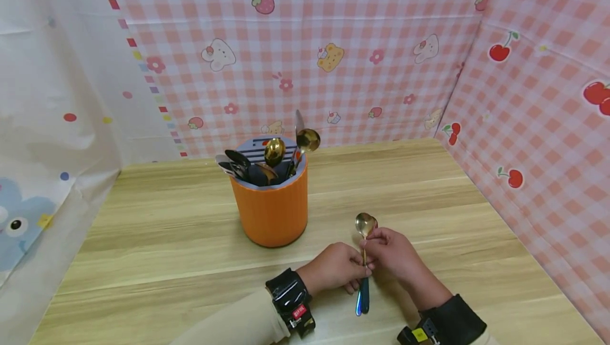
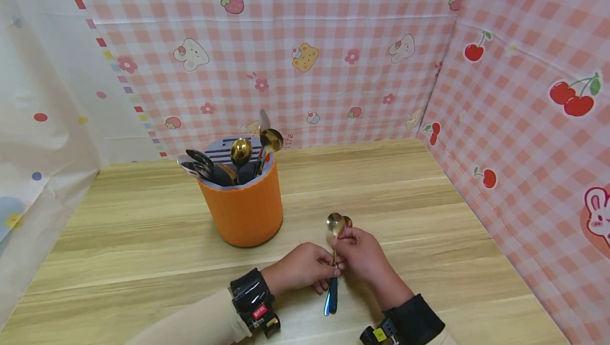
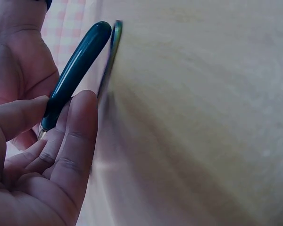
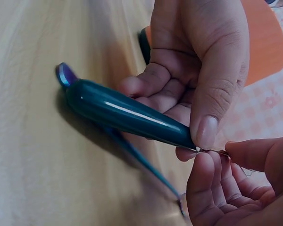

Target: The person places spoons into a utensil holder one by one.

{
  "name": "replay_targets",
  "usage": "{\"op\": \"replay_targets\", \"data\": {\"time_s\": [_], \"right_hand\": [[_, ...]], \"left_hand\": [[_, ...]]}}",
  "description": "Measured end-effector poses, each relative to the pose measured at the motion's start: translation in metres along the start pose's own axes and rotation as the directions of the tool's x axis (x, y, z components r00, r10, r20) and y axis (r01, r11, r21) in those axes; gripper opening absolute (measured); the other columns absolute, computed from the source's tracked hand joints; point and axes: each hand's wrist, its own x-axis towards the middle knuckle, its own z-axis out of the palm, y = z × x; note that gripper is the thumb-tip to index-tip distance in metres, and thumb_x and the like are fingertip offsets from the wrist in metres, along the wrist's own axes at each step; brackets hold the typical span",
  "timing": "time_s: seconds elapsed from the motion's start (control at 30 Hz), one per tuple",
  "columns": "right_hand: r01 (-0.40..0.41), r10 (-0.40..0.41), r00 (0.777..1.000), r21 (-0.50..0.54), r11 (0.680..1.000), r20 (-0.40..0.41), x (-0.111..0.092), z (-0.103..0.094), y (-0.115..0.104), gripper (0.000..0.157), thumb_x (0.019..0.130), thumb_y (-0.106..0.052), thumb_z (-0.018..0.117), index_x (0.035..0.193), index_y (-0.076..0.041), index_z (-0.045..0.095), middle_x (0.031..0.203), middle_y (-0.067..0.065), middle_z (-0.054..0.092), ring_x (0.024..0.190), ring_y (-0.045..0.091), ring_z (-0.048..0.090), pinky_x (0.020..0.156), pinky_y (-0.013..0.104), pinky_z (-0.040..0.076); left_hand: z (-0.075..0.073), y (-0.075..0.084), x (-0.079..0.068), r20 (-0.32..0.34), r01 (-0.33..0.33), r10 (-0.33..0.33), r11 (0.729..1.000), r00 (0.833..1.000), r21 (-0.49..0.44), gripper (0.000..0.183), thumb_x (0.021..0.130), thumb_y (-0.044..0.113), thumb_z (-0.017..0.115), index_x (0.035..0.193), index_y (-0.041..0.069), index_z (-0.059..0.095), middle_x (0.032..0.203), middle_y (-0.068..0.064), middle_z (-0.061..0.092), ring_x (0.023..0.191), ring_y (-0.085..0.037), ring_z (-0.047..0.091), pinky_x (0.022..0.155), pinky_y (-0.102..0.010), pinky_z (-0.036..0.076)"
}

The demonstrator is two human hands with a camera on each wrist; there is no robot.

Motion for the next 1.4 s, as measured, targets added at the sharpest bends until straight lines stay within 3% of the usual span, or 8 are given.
{"op": "replay_targets", "data": {"time_s": [0.33,0.63,1.03,1.4], "right_hand": [[0.052,-0.054,0.998,0.080,0.995,0.030,0.001,0.000,-0.015,0.022,0.095,-0.012,0.064,0.105,0.006,0.057,0.082,0.013,0.067,0.069,0.021,0.063,0.064,0.035,0.057],[0.079,-0.082,0.996,0.103,0.991,0.025,-0.002,0.003,-0.032,0.023,0.094,-0.012,0.066,0.106,0.006,0.057,0.089,0.015,0.064,0.070,0.021,0.063,0.064,0.033,0.057],[0.114,-0.115,0.993,0.046,0.992,0.020,-0.002,0.004,-0.049,0.022,0.095,-0.019,0.066,0.104,0.000,0.059,0.091,0.016,0.067,0.072,0.026,0.065,0.067,0.037,0.057],[0.153,-0.155,0.988,0.041,0.987,0.030,-0.005,0.006,-0.067,0.023,0.095,-0.020,0.066,0.105,-0.001,0.059,0.093,0.018,0.066,0.073,0.028,0.065,0.069,0.038,0.056]], "left_hand": [[-0.016,0.013,-0.006,0.000,-0.023,0.023,0.998,1.000,0.055,0.015,0.091,0.015,0.070,0.077,0.009,0.070,0.061,-0.010,0.069,0.053,-0.022,0.066,0.048,-0.031,0.055],[-0.026,0.024,-0.017,-0.032,-0.037,0.041,0.994,0.999,0.101,0.013,0.091,0.018,0.070,0.080,0.012,0.071,0.066,-0.006,0.070,0.056,-0.018,0.066,0.050,-0.028,0.054],[-0.037,0.034,-0.026,-0.060,-0.047,0.057,0.987,0.997,0.151,0.013,0.093,0.023,0.069,0.087,0.012,0.074,0.073,-0.006,0.072,0.058,-0.012,0.064,0.052,-0.026,0.051],[-0.045,0.045,-0.039,-0.103,-0.094,0.110,0.984,0.989,0.150,0.015,0.091,0.023,0.070,0.080,0.013,0.072,0.067,-0.005,0.069,0.056,-0.012,0.060,0.049,-0.024,0.047]]}}
